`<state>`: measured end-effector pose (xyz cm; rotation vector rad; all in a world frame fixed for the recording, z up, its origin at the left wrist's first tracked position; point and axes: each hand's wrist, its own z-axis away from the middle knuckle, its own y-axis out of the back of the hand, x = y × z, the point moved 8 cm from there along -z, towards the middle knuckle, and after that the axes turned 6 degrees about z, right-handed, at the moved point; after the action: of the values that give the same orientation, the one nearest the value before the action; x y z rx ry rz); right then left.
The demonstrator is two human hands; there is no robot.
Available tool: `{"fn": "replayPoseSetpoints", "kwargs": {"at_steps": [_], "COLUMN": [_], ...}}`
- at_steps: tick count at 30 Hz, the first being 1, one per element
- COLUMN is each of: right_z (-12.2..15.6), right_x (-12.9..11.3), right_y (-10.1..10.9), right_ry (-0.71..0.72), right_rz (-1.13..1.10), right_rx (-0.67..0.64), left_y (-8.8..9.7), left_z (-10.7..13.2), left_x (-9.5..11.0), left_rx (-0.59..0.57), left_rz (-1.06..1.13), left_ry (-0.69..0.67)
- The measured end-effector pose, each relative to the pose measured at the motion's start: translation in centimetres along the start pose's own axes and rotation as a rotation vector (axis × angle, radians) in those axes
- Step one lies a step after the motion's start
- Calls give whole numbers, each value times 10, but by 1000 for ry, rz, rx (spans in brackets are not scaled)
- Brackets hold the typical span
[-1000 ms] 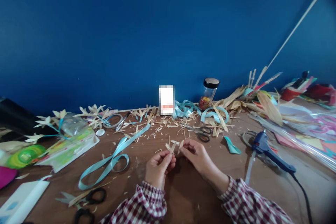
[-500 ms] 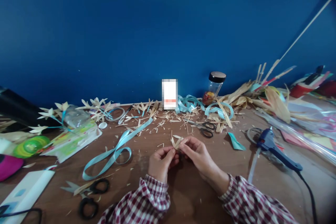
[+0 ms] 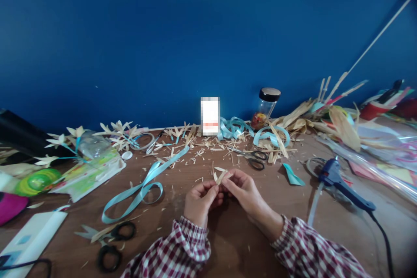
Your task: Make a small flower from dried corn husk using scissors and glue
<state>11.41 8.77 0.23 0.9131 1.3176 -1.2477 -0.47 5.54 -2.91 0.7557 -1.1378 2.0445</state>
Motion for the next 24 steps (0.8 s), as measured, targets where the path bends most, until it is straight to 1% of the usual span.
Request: {"fn": "replayPoseSetpoints", "kwargs": {"at_steps": [12, 24], "right_z": [-1, 1], "right_x": [0, 2], "right_y": [1, 0], "right_ry": [16, -19], "right_rz": [22, 17], "right_rx": [13, 17], "left_y": [-2, 0], "left_z": [1, 0], "left_x": [0, 0], "left_rx": [0, 10], "left_rz": [9, 18], "left_ry": [32, 57]}}
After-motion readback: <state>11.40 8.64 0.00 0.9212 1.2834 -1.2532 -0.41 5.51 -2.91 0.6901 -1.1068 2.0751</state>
